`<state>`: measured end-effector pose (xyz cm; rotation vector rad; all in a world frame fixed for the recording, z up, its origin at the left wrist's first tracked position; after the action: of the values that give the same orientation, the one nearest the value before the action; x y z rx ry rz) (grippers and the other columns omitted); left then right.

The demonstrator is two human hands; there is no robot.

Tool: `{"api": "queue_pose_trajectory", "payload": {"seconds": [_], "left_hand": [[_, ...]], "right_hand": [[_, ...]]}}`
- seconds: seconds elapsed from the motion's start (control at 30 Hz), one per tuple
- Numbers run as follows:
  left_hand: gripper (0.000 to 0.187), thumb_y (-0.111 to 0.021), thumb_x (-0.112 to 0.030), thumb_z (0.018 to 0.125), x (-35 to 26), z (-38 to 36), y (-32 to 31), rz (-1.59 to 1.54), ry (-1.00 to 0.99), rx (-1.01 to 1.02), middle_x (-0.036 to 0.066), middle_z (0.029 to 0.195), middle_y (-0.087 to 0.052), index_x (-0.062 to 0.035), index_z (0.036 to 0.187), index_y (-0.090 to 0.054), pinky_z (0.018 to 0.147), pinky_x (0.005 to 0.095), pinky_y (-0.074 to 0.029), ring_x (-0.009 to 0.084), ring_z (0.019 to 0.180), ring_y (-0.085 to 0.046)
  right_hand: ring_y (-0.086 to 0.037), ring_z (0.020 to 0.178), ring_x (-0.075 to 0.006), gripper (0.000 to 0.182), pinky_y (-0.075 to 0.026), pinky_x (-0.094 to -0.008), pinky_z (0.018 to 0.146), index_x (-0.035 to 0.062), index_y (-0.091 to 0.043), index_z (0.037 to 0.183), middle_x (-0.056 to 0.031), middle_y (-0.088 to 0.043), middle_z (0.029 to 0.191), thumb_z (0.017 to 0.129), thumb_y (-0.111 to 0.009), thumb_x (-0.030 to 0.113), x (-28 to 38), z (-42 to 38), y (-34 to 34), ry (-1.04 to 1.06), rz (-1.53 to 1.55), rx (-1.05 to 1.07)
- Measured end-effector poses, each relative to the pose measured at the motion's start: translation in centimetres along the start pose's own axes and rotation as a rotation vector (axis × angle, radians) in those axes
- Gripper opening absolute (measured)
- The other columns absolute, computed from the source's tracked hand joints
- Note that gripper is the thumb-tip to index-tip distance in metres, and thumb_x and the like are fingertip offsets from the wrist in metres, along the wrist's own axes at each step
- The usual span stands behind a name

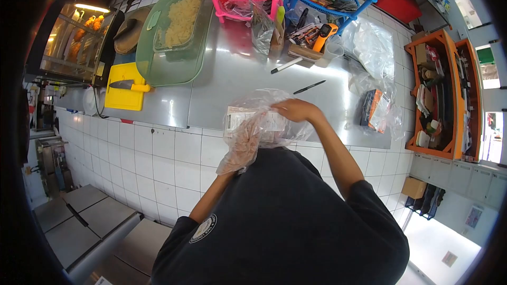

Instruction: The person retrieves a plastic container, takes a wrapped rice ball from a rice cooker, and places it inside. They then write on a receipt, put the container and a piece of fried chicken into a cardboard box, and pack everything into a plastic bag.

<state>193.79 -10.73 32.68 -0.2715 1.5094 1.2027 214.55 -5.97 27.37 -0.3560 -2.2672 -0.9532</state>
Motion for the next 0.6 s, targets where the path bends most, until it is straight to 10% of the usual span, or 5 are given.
{"api": "queue_pose_trajectory", "payload": {"seconds": [0.13,0.27,0.4,0.6], "left_hand": [[0.047,-0.042,-0.012,0.104,-1.5,0.9,1.5,-0.187,0.088,-0.015,0.015,0.150,-0.048,-0.0043,0.151,-0.038,0.118,0.0445,-0.027,0.0307,0.138,-0.045],[0.040,-0.043,-0.010,0.105,-0.9,0.7,1.5,-0.259,0.100,-0.116,0.016,0.140,-0.055,-0.0014,0.144,-0.047,0.110,0.0400,-0.036,0.0292,0.130,-0.053],[0.039,-0.048,-0.007,0.103,-1.0,0.8,2.0,-0.293,0.105,-0.126,0.018,0.139,-0.057,0.0028,0.140,-0.049,0.108,0.0377,-0.040,0.0299,0.125,-0.058],[0.040,-0.045,-0.004,0.102,-1.7,0.2,2.0,-0.214,0.054,-0.241,0.019,0.135,-0.061,-0.0001,0.142,-0.051,0.102,0.0376,-0.043,0.0330,0.123,-0.059]], "right_hand": [[-0.059,0.117,-0.0386,0.044,-0.046,-0.0438,0.102,0.0053,-0.059,0.133,-0.0231,-0.063,0.128,0.092,-0.066,0.020,0.6,-7.7,3.0,-0.140,0.446,-0.437],[-0.063,0.105,-0.0398,0.038,-0.050,-0.0460,0.091,0.0004,-0.059,0.107,-0.0237,-0.066,0.108,0.080,-0.077,0.020,-0.8,-7.8,0.1,-0.442,-0.116,-1.043],[-0.071,0.087,-0.0253,0.030,-0.055,-0.0377,0.076,-0.0028,-0.062,0.094,-0.0148,-0.070,0.082,0.084,-0.074,0.022,-7.8,-9.7,-5.3,-0.725,0.582,-0.275],[-0.062,0.062,-0.0161,0.019,-0.052,-0.0321,0.067,-0.0017,-0.063,0.089,-0.0060,-0.062,0.066,0.094,-0.063,0.017,2.2,-14.0,3.8,-0.365,0.376,-0.726]]}}
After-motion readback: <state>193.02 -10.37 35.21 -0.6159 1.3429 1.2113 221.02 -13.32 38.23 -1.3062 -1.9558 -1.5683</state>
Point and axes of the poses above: each hand's wrist, its own z-axis towards the middle knuckle, its own y-axis out of the back of the hand, x = y × z, the point moved 6 cm from there along z, towards the middle knuckle
